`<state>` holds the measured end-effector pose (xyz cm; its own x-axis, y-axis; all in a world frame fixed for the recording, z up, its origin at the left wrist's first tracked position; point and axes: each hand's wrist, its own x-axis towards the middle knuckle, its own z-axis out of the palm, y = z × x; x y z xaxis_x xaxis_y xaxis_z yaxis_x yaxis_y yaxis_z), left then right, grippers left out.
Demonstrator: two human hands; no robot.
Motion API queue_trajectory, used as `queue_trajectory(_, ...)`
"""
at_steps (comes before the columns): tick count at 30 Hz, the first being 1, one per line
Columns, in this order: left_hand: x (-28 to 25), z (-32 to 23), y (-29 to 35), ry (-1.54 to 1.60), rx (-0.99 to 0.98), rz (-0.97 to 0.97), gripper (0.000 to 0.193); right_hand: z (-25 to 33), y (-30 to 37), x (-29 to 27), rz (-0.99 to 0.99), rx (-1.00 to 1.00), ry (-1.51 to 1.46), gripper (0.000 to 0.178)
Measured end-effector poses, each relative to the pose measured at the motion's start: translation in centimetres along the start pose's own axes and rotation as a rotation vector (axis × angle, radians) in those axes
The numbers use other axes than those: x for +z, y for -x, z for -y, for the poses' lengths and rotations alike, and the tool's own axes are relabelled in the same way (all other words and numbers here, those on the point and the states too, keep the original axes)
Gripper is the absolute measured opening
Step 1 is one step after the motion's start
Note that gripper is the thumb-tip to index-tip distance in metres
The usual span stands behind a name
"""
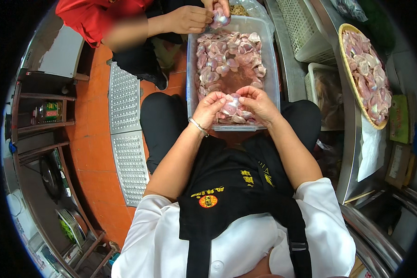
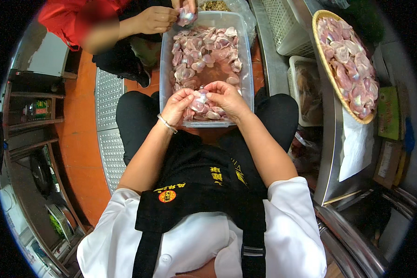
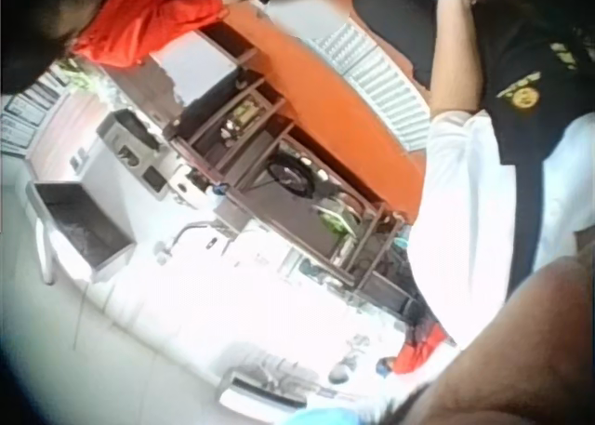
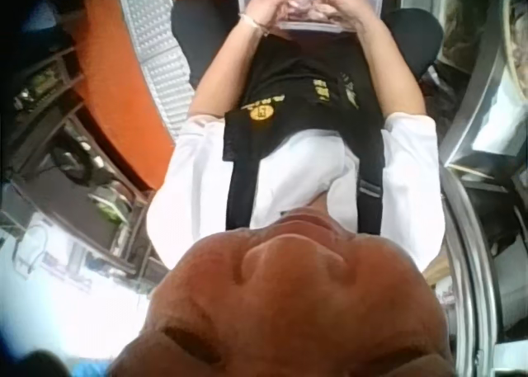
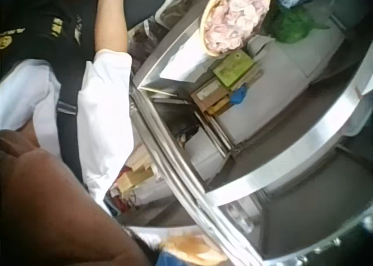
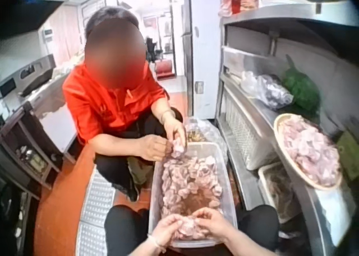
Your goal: The person sits on the floor and uses both hands to separate raw chicken pieces from a large plastic container. They repeatedly pick up pieces, pull them apart, and place them back into the container. Another person in a red shirt works alongside them in the same manner.
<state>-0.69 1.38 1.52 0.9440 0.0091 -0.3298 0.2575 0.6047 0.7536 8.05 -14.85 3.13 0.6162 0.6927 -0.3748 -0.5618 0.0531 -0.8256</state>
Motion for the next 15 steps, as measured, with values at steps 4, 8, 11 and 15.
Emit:
queue_trajectory(4,-0.8,0.4,-0.2,-0.034,-0.007,0.067,0.011,0.3,0.0,0.7,-0.05,-0.051,-0.071,0.024)
queue_trajectory(8,-0.6,0.3,-0.3,0.0,0.004,0.081,0.012,0.1,-0.3,0.5,-0.039,-0.093,-0.073,0.026)
queue_trajectory(11,-0.1,-0.3,0.2,0.092,-0.016,0.093,0.014,0.2,-0.2,0.9,-0.037,-0.137,-0.043,0.026)
queue_trajectory(15,-0.2,-0.3,0.1,0.127,-0.012,0.1,0.014,0.5,0.0,2.0,-0.017,-0.234,0.115,0.023)
